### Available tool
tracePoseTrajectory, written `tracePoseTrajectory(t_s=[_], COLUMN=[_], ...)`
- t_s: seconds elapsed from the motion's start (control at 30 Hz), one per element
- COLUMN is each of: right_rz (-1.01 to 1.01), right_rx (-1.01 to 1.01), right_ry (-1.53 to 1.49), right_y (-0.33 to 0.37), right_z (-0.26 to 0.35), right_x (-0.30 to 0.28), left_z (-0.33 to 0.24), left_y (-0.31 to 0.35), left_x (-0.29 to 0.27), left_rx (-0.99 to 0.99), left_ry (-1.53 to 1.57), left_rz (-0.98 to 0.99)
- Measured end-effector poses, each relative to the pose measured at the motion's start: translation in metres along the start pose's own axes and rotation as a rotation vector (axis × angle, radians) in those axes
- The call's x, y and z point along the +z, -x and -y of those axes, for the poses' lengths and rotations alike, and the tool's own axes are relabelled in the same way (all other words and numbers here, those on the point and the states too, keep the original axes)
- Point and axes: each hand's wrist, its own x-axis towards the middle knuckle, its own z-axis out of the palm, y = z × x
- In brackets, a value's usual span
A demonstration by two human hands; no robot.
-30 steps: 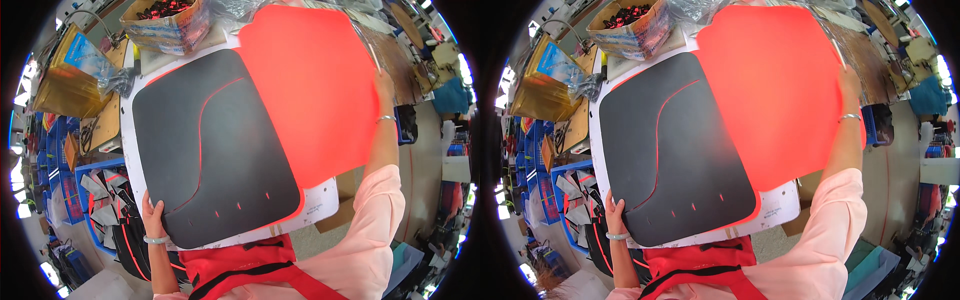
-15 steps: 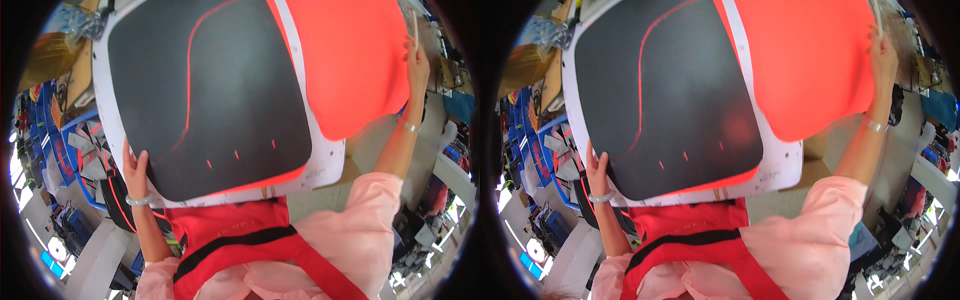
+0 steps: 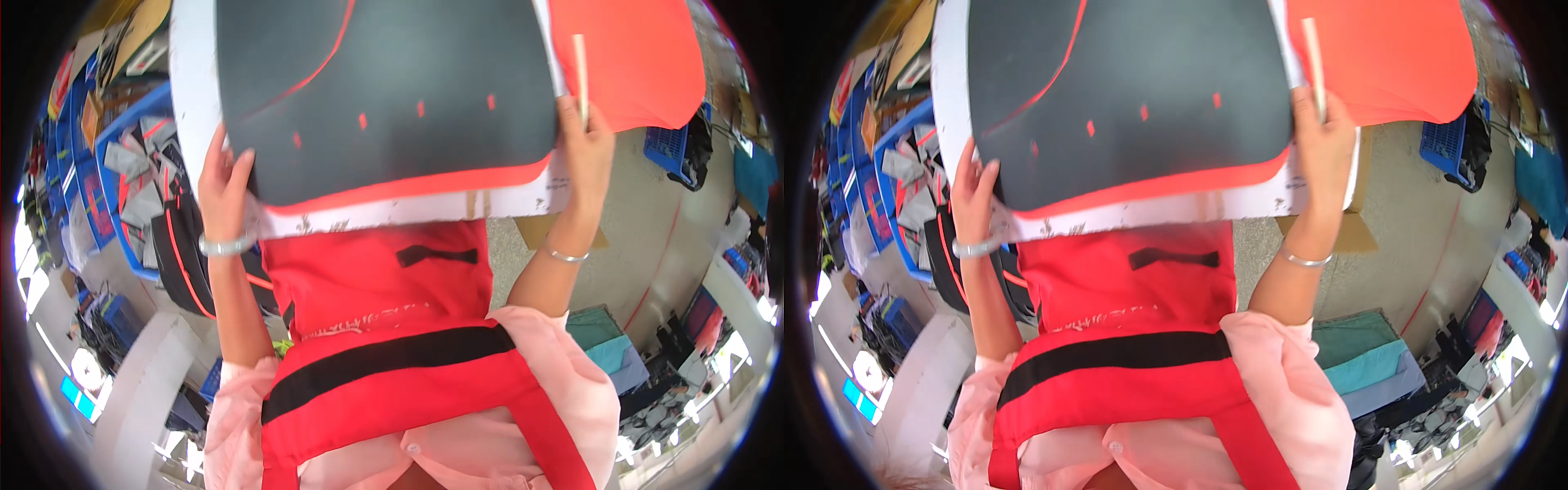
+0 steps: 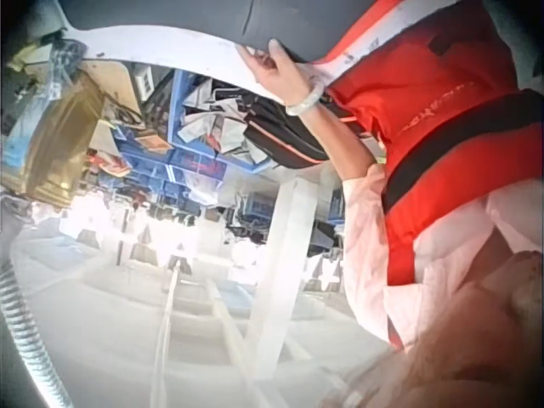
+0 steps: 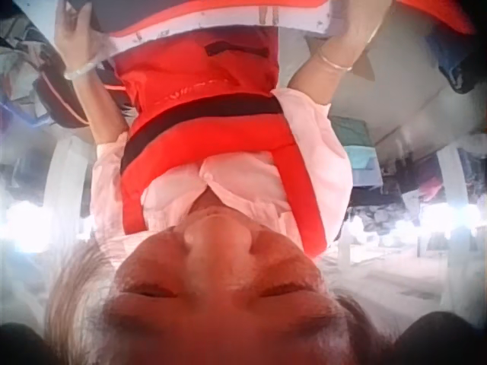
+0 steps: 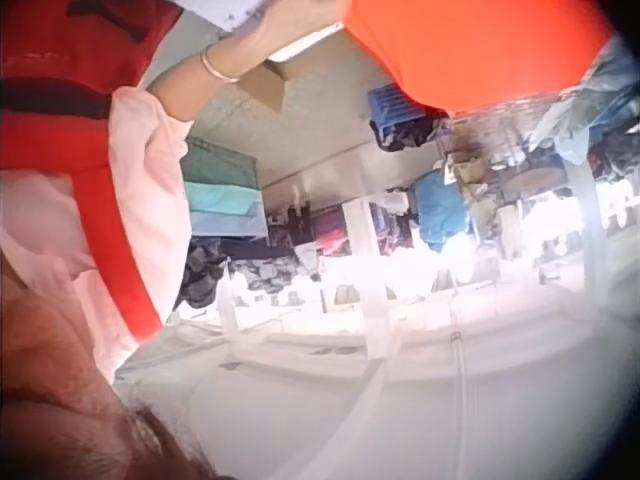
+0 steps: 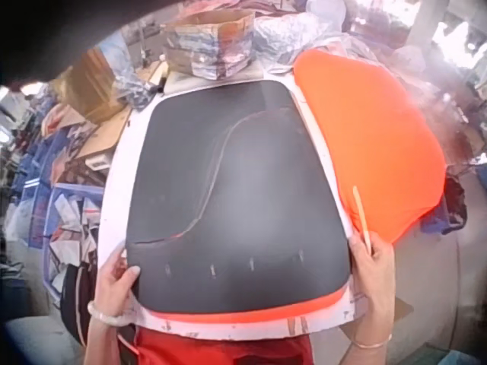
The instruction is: The person marks red lines on a black rectangular material using a white pencil. They repeatedly pick up the material, mark it, and place it back on the table. The person also handles red fabric pieces and small red clips during the process.
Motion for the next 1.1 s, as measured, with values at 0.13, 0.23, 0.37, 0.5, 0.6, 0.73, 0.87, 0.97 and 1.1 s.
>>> tracePoseTrajectory(t_s=[0.13,0.23,0.37,0.5,0.6,0.73,0.87,0.97,1.1], right_rz=[0.036,-0.017,-0.029,-0.061,-0.077,-0.1,-0.092,-0.096,-0.078], right_rx=[0.011,-0.134,-0.243,-0.171,-0.214,-0.198,-0.213,-0.217,-0.217], right_ry=[-0.238,-0.056,0.095,0.3,0.27,0.309,0.25,0.258,0.257], right_y=[-0.005,0.001,0.01,0.023,0.028,0.035,0.038,0.038,0.038], right_z=[-0.009,-0.014,-0.018,-0.012,-0.011,-0.013,-0.012,-0.013,-0.011], right_x=[0.002,0.008,0.012,0.012,0.012,0.013,0.012,0.011,0.012], left_z=[0.012,0.013,0.021,0.025,0.027,0.028,0.023,0.022,0.023], left_y=[-0.008,-0.009,-0.005,0.0,0.001,0.002,0.004,0.005,0.008], left_x=[-0.005,-0.008,-0.013,-0.012,-0.014,-0.014,-0.011,-0.01,-0.012], left_rx=[0.122,0.187,0.23,0.262,0.256,0.237,0.215,0.219,0.214], left_ry=[-0.312,-0.584,-0.661,-0.671,-0.683,-0.681,-0.701,-0.69,-0.723], left_rz=[-0.065,-0.073,-0.085,-0.087,-0.086,-0.086,-0.077,-0.088,-0.1])
